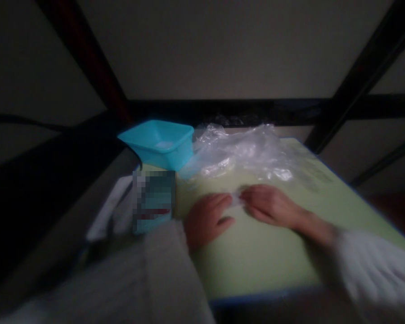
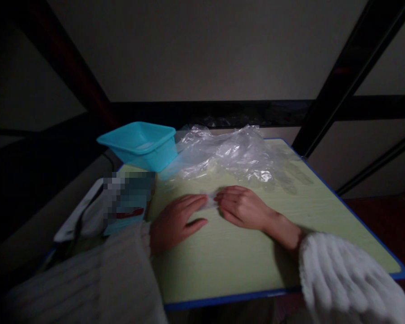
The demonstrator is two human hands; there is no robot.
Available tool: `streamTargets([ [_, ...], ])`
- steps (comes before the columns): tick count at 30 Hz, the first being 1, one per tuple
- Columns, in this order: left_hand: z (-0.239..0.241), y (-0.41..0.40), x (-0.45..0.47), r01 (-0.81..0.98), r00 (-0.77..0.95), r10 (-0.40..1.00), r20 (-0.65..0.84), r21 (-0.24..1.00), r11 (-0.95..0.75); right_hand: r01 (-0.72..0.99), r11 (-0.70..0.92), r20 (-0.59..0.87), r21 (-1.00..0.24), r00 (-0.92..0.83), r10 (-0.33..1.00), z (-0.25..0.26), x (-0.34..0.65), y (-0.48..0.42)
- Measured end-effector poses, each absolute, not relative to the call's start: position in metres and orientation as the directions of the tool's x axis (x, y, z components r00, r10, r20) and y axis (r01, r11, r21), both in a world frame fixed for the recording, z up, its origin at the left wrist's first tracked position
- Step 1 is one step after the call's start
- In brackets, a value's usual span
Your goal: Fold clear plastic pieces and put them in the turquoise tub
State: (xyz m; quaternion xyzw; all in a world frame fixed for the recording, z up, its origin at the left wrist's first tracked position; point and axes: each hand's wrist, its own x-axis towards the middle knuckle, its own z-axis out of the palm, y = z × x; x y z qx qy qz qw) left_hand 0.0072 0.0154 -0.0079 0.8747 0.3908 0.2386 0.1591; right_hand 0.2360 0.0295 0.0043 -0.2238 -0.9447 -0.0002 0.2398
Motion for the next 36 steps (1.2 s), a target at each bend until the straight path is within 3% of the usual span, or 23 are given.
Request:
streamTargets([
  [2,-0.009,0.016,0.008,0.568,0.484,0.820,0.306,0.602,-0.560,0.464,0.801,0.466,-0.378,-0.652,0.598,0.006,0.233,0.027],
  [5,-0.009,0.019,0.008,0.527,0.363,0.885,0.292,0.719,-0.453,0.432,0.548,0.375,-0.716,-0.424,0.824,0.007,0.227,0.025],
  [9,-0.009,0.027,0.009,0.424,0.308,0.926,0.217,0.840,-0.338,0.240,0.259,0.178,-0.935,-0.315,0.932,0.008,0.218,0.028],
  [14,-0.011,0.032,0.009,0.205,0.318,0.941,0.119,0.960,-0.191,0.109,0.093,0.063,-0.990,-0.252,0.966,0.014,0.200,0.034],
  [20,-0.011,0.027,0.014,0.049,0.327,0.945,0.012,0.998,-0.030,0.058,0.112,0.096,-0.992,-0.229,0.969,0.018,0.191,0.040],
  [24,-0.010,0.022,0.018,0.006,0.369,0.929,-0.028,1.000,0.027,0.036,0.124,0.112,-0.992,-0.239,0.965,0.009,0.197,0.040],
  [36,-0.015,0.021,0.017,-0.008,0.405,0.911,-0.077,0.996,0.088,-0.002,0.108,0.108,-0.994,-0.035,0.994,0.004,0.194,0.041],
])
